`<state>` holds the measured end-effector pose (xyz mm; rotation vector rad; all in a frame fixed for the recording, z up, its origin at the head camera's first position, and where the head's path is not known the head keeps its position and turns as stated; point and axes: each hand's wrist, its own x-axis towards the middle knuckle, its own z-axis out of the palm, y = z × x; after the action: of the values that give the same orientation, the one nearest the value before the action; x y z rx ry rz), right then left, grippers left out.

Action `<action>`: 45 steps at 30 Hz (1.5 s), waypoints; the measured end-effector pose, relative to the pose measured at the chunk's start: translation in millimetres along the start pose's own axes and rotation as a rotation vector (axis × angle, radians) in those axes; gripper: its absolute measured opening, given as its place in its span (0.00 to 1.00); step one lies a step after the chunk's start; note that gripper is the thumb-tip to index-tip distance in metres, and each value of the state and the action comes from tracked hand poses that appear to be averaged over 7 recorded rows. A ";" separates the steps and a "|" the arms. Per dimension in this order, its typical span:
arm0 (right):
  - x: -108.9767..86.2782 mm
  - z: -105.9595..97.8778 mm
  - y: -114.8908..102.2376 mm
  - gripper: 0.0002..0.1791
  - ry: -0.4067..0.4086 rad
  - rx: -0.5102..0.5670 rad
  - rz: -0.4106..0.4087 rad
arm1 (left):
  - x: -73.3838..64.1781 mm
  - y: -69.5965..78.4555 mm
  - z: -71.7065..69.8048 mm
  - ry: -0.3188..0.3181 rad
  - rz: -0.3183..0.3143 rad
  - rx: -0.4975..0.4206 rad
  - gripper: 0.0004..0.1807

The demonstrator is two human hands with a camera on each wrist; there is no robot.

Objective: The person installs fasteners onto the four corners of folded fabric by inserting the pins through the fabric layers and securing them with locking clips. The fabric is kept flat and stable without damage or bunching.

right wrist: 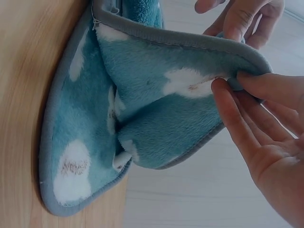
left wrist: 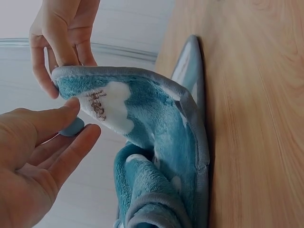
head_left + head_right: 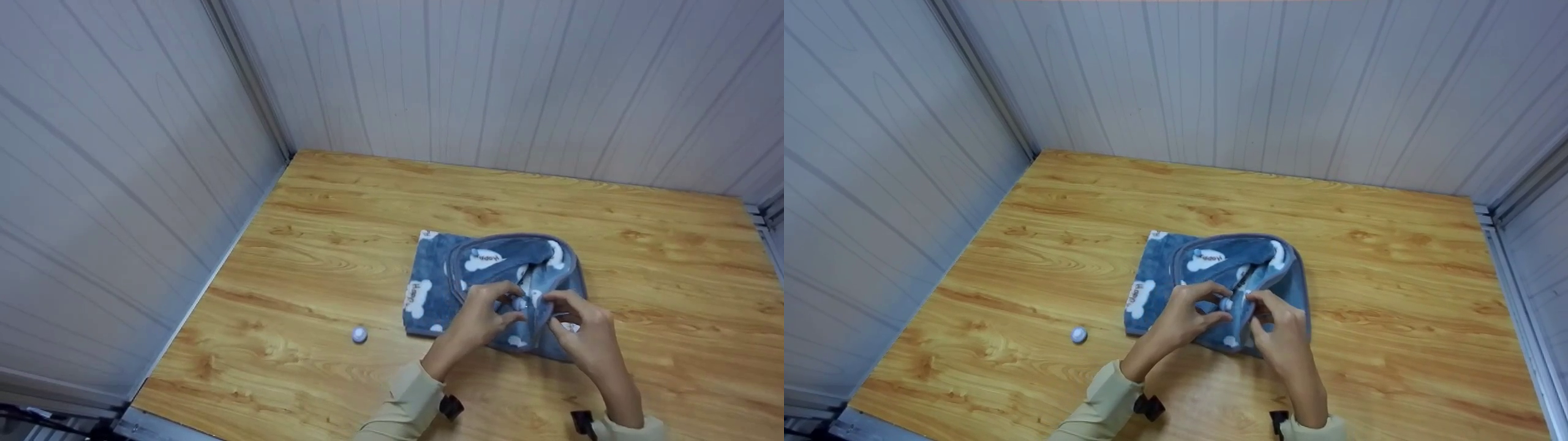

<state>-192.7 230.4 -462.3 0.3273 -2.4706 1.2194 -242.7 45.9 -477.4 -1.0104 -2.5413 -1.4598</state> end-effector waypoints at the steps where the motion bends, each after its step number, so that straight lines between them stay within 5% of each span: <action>1: -0.2 0.1 -0.4 0.23 0.001 -0.002 0.001 | 0.2 0.1 0.2 0.000 0.007 0.001 0.14; 23: 0.9 4.7 -2.9 0.22 -0.021 -0.036 -0.015 | 2.5 6.0 6.3 -0.030 0.027 0.041 0.14; 32: 1.2 -0.4 -4.0 0.21 0.017 0.008 0.043 | -7.6 13.4 16.6 0.041 0.010 -0.035 0.17; 38: 2.5 1.1 -2.6 0.19 0.020 0.014 0.052 | -12.3 19.0 26.8 0.077 -0.028 0.129 0.12; 42: 2.9 0.0 -0.7 0.20 -0.032 0.009 0.088 | -11.7 19.1 27.9 0.104 -0.024 0.135 0.04; 45: 3.6 -8.7 4.7 0.27 -0.176 -0.024 0.159 | -11.6 18.9 26.3 0.093 0.001 0.095 0.02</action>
<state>-195.8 240.0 -459.3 0.2455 -2.7049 1.2714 -216.0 67.1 -481.7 -0.9084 -2.5175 -1.3387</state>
